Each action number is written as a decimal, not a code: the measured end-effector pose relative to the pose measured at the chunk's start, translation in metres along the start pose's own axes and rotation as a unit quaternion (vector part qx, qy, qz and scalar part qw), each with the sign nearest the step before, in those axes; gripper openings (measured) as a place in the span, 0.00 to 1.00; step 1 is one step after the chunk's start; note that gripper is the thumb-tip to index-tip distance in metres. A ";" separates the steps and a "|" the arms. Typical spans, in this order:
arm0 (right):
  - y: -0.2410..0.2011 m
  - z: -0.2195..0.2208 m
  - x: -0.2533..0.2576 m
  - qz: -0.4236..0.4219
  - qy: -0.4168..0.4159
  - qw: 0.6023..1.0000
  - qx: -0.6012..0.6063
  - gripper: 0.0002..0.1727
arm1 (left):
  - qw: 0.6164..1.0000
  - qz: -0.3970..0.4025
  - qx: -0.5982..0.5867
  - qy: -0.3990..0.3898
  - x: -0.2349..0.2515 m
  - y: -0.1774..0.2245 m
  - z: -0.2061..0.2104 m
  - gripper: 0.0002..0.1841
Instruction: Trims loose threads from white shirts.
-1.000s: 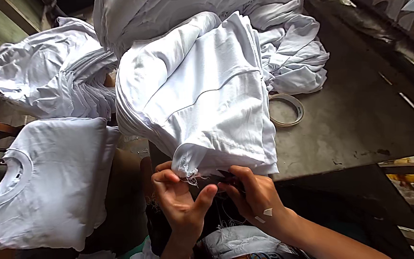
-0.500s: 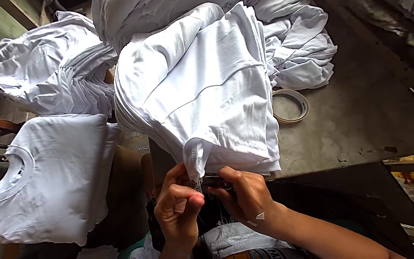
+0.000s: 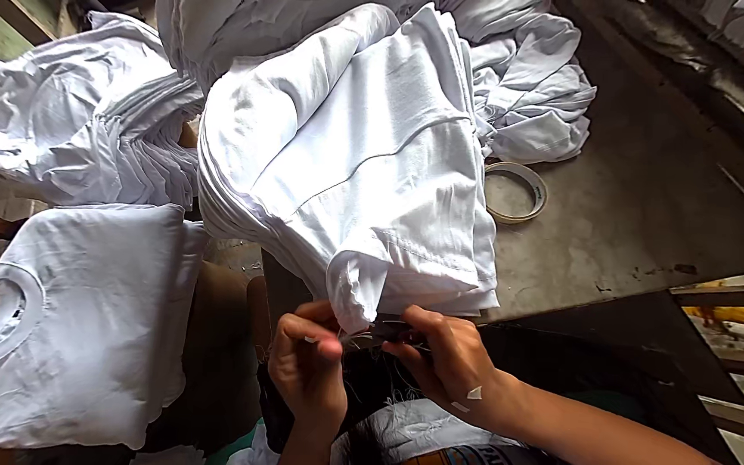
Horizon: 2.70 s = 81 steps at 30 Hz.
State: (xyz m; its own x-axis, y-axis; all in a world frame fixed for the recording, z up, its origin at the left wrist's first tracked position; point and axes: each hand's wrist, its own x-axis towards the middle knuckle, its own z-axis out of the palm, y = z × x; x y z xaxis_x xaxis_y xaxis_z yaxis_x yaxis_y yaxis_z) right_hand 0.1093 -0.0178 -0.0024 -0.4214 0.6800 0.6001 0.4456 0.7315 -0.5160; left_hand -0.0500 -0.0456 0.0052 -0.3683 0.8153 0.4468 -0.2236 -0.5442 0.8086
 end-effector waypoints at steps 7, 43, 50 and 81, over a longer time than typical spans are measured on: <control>-0.007 0.006 0.012 -0.016 0.006 1.000 0.022 0.15 | 0.999 -0.017 0.008 -0.042 -0.010 0.009 0.003 0.07; 0.026 -0.041 0.025 0.014 -0.042 0.998 0.038 0.18 | 0.985 -0.088 -0.144 -0.039 -0.031 -0.007 0.014 0.09; 0.015 -0.025 0.024 0.043 -0.033 0.998 0.036 0.16 | 0.991 0.042 0.103 0.078 -0.009 -0.017 0.031 0.17; 0.021 -0.024 0.033 0.001 -0.043 0.999 0.006 0.15 | 0.998 0.019 0.063 -0.002 -0.010 -0.007 0.019 0.10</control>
State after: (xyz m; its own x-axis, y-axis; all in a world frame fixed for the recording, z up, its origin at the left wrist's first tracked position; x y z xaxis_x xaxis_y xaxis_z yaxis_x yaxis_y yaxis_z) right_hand 0.1242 0.0191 0.0214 -0.4866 0.6824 0.5455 0.4366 0.7308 -0.5247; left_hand -0.0273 -0.0464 0.0023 -0.3712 0.7953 0.4792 -0.0943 -0.5457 0.8326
